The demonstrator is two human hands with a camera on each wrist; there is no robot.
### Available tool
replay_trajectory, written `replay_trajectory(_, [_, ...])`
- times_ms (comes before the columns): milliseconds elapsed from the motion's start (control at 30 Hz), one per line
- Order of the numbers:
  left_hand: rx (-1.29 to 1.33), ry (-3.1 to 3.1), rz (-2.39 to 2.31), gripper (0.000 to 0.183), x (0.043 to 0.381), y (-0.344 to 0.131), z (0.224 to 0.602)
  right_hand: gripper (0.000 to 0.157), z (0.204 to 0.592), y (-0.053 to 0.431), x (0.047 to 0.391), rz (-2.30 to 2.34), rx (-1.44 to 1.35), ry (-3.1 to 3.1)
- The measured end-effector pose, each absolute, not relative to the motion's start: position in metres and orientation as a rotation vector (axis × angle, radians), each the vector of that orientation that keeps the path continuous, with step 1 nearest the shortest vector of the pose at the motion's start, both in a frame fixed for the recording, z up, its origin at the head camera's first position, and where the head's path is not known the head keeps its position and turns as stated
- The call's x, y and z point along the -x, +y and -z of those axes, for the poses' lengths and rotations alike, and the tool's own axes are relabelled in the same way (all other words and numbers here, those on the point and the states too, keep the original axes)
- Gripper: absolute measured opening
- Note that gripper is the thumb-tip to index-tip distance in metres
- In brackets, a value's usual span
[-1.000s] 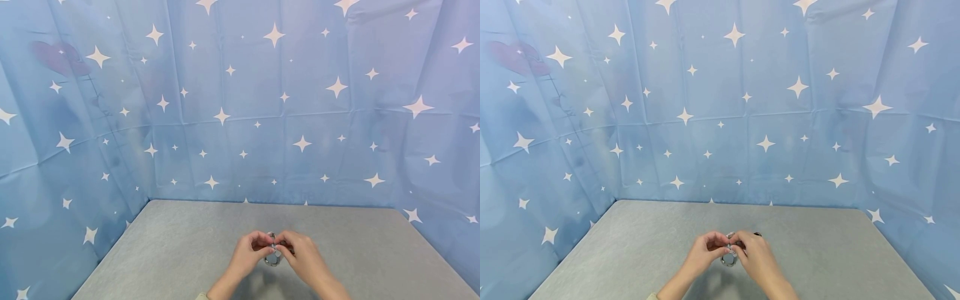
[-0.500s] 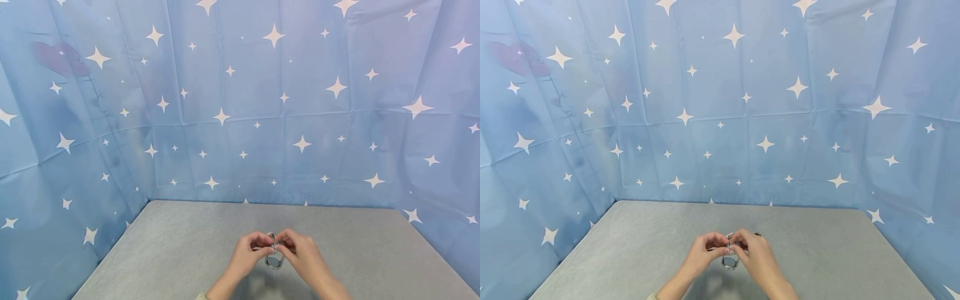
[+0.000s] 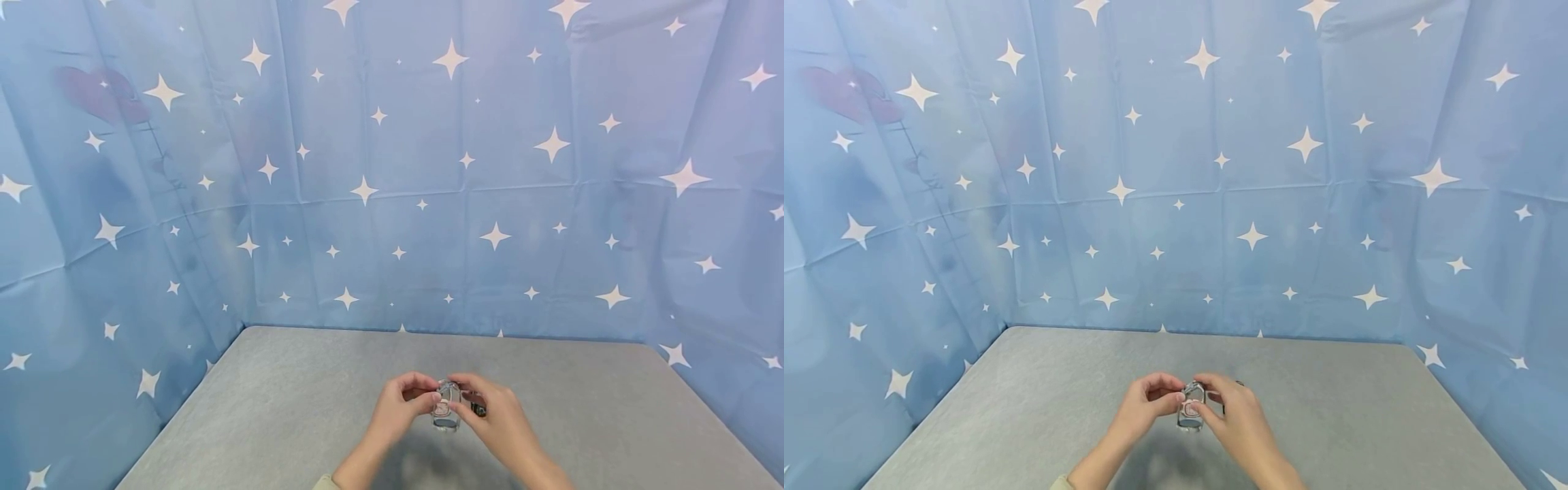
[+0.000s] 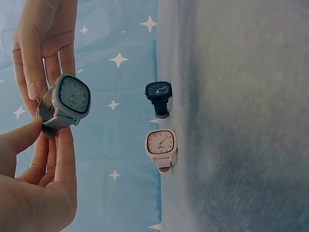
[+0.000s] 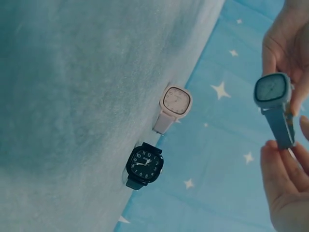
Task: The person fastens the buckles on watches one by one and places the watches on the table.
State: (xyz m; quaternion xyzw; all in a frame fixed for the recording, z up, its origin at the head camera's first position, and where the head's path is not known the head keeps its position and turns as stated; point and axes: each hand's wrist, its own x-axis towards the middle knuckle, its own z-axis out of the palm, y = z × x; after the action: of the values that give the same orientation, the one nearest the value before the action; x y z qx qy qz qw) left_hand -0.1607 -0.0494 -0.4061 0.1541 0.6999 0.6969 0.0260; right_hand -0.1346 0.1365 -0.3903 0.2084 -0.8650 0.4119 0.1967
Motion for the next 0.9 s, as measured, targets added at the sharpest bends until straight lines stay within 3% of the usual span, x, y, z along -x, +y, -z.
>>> replay_trajectory(367, [-0.329, 2.036, -2.201, 0.026, 0.164, -0.053, 0.405, 0.047, 0.394, 0.142, 0.135, -1.147, -0.749, -2.321])
replay_trajectory(700, [-0.239, 1.915, -2.222, 0.029, 0.166, -0.061, 0.405, 0.069, 0.394, 0.149, 0.134, -1.165, -0.929, -2.402])
replay_trajectory(900, [-0.199, 1.864, -2.230, 0.027, 0.167, -0.063, 0.406, 0.067, 0.396, 0.149, 0.136, -1.134, -0.956, -2.388])
